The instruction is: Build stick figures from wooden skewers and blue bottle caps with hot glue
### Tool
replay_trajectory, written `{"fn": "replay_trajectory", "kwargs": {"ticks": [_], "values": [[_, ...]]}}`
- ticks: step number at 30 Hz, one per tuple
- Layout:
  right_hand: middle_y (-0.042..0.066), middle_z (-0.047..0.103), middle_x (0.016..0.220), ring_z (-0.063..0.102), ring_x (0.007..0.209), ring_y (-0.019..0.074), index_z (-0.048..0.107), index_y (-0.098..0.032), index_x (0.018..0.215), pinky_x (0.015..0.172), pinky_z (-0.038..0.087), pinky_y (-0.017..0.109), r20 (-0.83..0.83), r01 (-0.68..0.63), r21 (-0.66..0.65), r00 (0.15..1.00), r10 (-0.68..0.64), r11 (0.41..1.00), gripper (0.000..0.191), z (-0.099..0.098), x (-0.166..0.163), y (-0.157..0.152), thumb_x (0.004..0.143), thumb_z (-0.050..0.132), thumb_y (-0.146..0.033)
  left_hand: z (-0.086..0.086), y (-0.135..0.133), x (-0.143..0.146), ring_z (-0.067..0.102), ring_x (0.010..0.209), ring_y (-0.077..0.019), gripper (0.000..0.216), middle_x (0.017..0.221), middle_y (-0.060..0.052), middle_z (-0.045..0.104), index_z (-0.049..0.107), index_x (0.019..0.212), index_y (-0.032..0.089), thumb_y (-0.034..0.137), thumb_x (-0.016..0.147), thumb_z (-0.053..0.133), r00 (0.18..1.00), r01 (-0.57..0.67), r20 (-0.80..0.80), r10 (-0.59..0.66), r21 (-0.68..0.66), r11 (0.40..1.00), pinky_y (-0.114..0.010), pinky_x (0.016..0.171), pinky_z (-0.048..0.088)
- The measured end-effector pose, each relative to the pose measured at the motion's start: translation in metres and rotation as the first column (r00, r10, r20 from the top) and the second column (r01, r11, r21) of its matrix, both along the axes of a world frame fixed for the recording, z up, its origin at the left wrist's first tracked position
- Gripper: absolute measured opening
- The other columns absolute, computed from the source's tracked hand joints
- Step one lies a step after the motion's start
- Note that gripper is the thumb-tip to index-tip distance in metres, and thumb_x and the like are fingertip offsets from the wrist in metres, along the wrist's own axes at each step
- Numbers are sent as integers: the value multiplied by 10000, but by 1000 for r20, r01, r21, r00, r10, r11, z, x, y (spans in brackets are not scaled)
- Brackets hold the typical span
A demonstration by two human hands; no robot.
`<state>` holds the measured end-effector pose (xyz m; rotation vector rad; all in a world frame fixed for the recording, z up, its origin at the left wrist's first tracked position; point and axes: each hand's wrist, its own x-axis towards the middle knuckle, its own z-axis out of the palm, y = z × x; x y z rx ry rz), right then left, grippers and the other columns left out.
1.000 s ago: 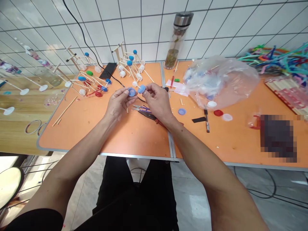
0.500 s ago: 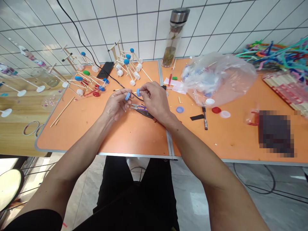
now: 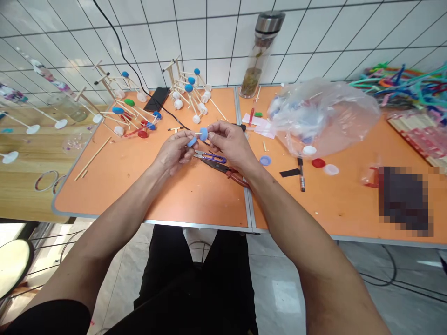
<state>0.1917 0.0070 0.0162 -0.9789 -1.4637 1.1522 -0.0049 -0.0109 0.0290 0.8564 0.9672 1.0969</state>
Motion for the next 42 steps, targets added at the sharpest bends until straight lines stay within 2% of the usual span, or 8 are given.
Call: {"fn": "replay_trajectory", "kwargs": {"ticks": [4,9,14,18,23,30,38,42], "values": [[-10,681,802,575,674,153,745,-244,982,625,504,314,39,29,21,999,-30,999,265,-2,0,1,891,879,-454,0,-1,0,424,409,-35,169,691,13,676,712,888,183,242,1045,733,1000,14,-29,-13,48,999,-187,400,160],[35,732,868,639,805,224,755,-251,961,772,539,389,308,161,337,912,-271,927,60,1,-2,-3,965,703,-281,1,-5,2,376,406,-37,250,617,52,602,707,886,191,330,1051,835,993,16,-121,-2,111,994,-194,418,216],[95,783,1024,699,1010,294,760,-258,989,963,566,462,469,60,529,811,-351,847,161,4,-4,-10,1007,608,-208,0,-5,4,408,425,-42,283,611,42,607,683,817,183,256,1052,824,985,41,-171,-16,145,989,-194,442,276],[115,769,1176,711,1083,305,776,-272,1207,970,597,465,449,29,598,816,-365,801,217,2,-5,-17,1076,605,-248,0,-4,3,396,389,-37,329,599,31,617,639,780,184,242,1084,750,990,6,-138,7,99,995,-188,410,233],[112,758,1254,727,1207,330,780,-294,1326,1010,621,478,482,-134,677,824,-298,724,271,-8,-12,-24,1104,627,-269,8,-4,1,386,362,-37,299,580,30,618,621,827,180,129,1112,549,998,-5,-67,2,-45,999,-171,370,136],[116,799,1205,753,1128,336,751,-244,1330,967,612,478,441,-26,649,828,-347,761,314,-20,-28,-28,1021,786,-287,-1,-5,12,390,376,-32,322,583,53,604,593,816,193,212,1137,609,986,-156,-54,155,-9,988,-163,380,178],[61,770,1149,749,1056,280,757,-263,1167,889,613,428,368,110,578,849,-379,809,238,-19,-38,-30,938,784,-205,-6,-8,17,423,414,-41,337,649,48,649,610,867,209,408,1077,784,985,-165,-29,168,77,983,-183,396,239],[49,779,1122,749,1006,259,758,-268,1093,871,620,420,298,158,582,872,-389,798,211,-16,-40,-32,896,785,-198,-6,-9,18,443,414,-46,321,648,54,648,610,861,212,381,1087,764,984,-175,-22,178,97,980,-190,401,279]]}}
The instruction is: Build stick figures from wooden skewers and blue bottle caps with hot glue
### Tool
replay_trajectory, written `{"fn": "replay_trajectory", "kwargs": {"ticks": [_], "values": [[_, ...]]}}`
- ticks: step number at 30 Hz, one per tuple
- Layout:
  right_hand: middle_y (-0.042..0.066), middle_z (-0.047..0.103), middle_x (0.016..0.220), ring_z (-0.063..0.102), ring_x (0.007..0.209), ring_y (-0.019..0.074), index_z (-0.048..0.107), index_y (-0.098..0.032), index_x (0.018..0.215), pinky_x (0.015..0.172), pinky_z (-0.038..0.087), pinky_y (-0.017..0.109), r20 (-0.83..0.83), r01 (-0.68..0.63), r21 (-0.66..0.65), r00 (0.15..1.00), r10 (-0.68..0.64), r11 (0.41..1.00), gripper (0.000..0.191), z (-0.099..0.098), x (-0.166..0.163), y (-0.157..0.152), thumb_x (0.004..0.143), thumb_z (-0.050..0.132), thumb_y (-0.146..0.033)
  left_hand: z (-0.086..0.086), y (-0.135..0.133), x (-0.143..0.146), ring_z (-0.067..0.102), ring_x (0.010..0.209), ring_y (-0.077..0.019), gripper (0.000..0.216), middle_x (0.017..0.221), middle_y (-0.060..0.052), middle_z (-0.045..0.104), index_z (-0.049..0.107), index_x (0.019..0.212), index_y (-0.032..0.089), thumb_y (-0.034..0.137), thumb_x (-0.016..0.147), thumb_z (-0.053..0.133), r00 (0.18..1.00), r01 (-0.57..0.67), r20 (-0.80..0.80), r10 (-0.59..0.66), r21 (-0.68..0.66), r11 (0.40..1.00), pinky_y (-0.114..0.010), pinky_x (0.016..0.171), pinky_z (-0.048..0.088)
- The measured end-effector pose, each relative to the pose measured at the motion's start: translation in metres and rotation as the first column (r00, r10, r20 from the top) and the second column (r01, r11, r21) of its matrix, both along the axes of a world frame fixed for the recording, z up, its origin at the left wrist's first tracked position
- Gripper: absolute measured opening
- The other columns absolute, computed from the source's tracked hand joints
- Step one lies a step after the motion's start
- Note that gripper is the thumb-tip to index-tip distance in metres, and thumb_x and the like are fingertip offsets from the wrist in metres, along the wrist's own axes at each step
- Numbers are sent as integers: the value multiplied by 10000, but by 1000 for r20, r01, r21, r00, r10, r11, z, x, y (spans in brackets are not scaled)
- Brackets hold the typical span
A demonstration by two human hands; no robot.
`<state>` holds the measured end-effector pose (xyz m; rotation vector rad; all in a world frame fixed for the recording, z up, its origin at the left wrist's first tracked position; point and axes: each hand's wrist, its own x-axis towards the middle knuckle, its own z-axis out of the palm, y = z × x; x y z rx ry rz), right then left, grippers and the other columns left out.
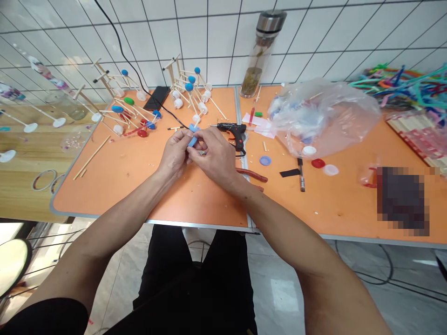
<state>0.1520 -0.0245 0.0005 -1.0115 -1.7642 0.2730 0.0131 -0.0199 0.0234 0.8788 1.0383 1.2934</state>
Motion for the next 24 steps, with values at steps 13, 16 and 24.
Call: {"fn": "replay_trajectory", "kwargs": {"ticks": [13,16,24], "values": [[59,767,1101,735,1037,271,758,-263,1109,883,621,418,24,-59,37,998,58,998,174,2,0,-3,942,805,-279,3,5,0,546,488,-67,324,650,41,662,616,818,208,286,1091,772,988,-63,138,72,-70,996,-175,510,432],[78,777,1168,745,1096,292,766,-266,1159,926,628,437,90,14,63,996,-20,998,217,0,-3,-5,944,776,-239,4,2,4,566,504,-73,345,661,35,674,601,795,208,283,1060,810,985,-53,158,68,-96,994,-176,536,475],[82,812,1195,779,1120,295,771,-260,1162,965,645,445,66,16,67,998,-20,998,220,-3,1,-1,943,769,-233,3,-2,6,630,528,-83,330,681,45,691,609,846,209,347,1033,843,988,-18,150,26,-52,998,-174,555,534]]}}
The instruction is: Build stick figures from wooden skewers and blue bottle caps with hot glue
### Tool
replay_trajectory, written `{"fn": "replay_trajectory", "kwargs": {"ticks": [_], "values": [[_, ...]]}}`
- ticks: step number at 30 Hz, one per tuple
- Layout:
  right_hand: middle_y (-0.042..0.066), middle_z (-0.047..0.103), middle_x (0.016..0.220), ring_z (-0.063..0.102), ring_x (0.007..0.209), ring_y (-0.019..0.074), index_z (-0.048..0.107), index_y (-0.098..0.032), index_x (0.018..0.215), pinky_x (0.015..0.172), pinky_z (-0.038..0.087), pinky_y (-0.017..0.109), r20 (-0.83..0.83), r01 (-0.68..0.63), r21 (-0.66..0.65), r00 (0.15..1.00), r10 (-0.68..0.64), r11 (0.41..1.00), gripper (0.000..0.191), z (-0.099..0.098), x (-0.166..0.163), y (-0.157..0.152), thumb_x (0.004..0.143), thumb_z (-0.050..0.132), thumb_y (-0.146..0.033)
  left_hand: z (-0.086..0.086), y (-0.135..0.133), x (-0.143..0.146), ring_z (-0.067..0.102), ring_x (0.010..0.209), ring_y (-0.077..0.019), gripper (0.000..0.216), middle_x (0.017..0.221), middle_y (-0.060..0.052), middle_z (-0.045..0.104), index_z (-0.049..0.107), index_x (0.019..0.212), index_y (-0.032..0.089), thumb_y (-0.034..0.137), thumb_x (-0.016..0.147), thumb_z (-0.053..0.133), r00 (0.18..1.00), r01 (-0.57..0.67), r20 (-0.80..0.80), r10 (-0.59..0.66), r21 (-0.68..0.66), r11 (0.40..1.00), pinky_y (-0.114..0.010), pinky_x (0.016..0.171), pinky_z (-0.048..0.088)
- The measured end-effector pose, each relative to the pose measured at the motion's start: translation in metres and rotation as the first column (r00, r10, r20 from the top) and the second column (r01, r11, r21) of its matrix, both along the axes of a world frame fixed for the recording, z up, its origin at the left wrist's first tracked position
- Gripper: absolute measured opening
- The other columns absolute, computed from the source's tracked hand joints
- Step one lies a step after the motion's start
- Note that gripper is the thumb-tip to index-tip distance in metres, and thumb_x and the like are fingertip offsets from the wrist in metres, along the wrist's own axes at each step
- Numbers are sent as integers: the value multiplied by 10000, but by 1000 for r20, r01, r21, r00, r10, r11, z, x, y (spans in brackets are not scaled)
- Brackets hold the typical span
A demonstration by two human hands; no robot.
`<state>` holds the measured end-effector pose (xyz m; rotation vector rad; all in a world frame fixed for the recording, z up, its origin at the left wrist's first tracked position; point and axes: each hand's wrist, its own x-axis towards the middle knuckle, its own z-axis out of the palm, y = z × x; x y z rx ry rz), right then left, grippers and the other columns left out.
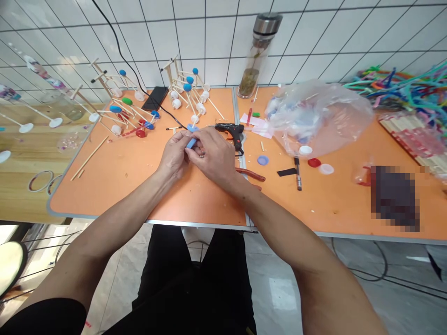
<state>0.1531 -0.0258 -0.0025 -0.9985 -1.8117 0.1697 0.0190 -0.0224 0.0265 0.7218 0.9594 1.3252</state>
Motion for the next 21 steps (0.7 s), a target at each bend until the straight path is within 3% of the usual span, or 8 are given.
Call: {"fn": "replay_trajectory", "kwargs": {"ticks": [4,7,11,14,21], "values": [[14,794,1026,769,868,205,742,-294,1127,824,679,381,-344,-120,-159,937,59,980,219,8,14,11,956,856,-371,3,2,-9,654,527,-86,367,683,59,692,598,897,221,437,1020,868,995,4,-102,-2,25,1000,-174,548,529],[2,778,990,772,830,189,760,-308,1120,788,711,366,-512,-268,-250,852,108,931,340,17,28,22,937,923,-543,7,2,-16,675,544,-87,362,717,37,740,612,915,221,457,1022,865,978,46,-208,-32,65,997,-170,555,523],[5,782,965,784,827,189,813,-312,1171,765,736,358,-587,-507,-330,771,247,797,534,23,41,31,861,958,-722,11,2,-23,649,530,-88,308,722,18,756,659,898,213,411,1021,861,931,112,-363,-37,186,976,-184,555,511],[12,792,995,793,867,193,830,-311,1210,776,738,353,-621,-592,-350,727,293,726,603,21,44,34,815,990,-738,12,2,-27,619,539,-97,256,704,13,743,676,866,214,343,1033,821,884,130,-466,26,298,946,-204,563,486],[25,806,1085,771,865,187,844,-321,1246,803,726,364,-596,-620,-335,723,350,710,600,17,46,35,820,998,-714,8,0,-33,542,613,-136,188,669,23,667,701,816,222,195,996,744,699,211,-681,217,487,848,-271,641,378]]}}
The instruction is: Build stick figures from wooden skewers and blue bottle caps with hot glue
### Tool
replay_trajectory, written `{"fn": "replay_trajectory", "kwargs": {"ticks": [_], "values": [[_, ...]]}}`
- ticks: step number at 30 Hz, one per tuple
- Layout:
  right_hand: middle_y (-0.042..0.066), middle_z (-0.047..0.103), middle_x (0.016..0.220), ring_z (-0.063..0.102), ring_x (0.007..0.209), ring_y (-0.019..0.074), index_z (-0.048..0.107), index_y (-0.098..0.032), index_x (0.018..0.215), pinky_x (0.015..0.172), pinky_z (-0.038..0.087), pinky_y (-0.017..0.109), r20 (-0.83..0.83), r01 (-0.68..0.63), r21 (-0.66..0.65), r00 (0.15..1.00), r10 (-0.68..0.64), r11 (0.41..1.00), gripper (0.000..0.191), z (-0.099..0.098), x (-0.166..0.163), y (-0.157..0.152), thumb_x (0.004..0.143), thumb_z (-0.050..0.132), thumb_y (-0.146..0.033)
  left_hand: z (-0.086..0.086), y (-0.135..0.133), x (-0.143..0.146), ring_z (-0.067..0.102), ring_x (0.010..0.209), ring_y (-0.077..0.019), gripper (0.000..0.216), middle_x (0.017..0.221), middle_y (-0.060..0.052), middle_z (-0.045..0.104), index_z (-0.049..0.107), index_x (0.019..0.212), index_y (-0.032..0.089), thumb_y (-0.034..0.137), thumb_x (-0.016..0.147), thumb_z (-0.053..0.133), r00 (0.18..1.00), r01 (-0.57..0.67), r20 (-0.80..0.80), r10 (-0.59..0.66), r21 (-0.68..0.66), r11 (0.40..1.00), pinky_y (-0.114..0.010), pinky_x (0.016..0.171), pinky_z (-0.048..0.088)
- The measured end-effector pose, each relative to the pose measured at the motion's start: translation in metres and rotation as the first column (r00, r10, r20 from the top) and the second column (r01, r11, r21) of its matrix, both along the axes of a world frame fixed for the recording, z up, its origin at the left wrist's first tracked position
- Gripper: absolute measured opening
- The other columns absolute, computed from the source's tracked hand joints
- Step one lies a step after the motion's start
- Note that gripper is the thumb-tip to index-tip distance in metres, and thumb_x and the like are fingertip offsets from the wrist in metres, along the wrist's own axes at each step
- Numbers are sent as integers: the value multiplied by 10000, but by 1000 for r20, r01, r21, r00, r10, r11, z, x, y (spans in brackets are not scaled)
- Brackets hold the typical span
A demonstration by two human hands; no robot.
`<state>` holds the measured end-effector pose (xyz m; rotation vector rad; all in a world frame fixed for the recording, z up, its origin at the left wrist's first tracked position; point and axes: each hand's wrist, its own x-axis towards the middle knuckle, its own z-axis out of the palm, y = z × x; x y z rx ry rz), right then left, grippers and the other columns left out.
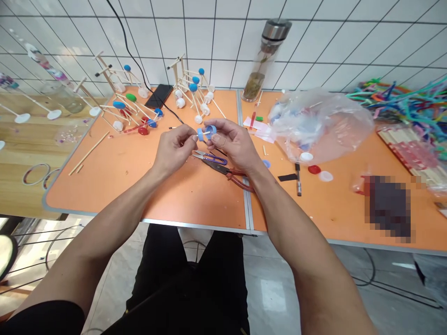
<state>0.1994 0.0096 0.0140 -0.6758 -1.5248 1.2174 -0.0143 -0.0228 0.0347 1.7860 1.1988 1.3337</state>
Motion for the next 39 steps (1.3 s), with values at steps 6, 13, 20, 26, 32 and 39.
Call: {"fn": "replay_trajectory", "kwargs": {"ticks": [6,13,20,26,32,39], "values": [[15,798,1092,772,851,193,850,-347,1288,836,729,393,51,0,17,999,0,1000,594,-2,2,2,827,999,-690,-1,-1,0,456,610,-149,223,623,34,557,681,761,228,187,977,720,996,-43,-76,48,74,996,-306,659,324],[16,792,1061,770,868,211,856,-349,1227,830,739,419,37,30,11,999,-30,999,595,2,-1,0,788,1010,-721,-3,-1,1,505,648,-156,185,673,12,638,756,839,227,257,1018,718,997,-55,-55,58,58,997,-300,685,367],[14,817,1066,776,876,213,862,-368,1243,861,744,434,54,55,18,997,-56,998,602,0,0,-1,783,1016,-725,-3,-2,2,483,646,-166,213,651,13,587,723,804,233,277,1008,765,997,-62,-43,65,67,996,-319,677,346],[21,817,1092,790,885,224,859,-380,1271,863,753,471,74,51,44,996,-54,998,604,-4,2,2,803,1002,-735,-1,-2,4,481,641,-164,225,634,21,551,704,773,232,232,975,803,998,-66,3,66,38,997,-329,681,335],[24,821,1107,814,965,253,865,-370,1273,875,758,484,77,58,28,995,-60,998,594,-5,4,3,807,1012,-708,-2,-1,5,487,653,-169,250,637,17,557,695,774,237,293,993,802,998,-62,1,62,28,998,-323,665,340],[17,830,1125,808,940,235,862,-375,1289,878,749,463,69,44,29,997,-46,999,587,-6,4,3,816,1014,-690,-3,0,5,483,653,-165,296,642,11,547,664,732,226,269,1003,777,999,-53,4,53,46,998,-322,668,330]]}}
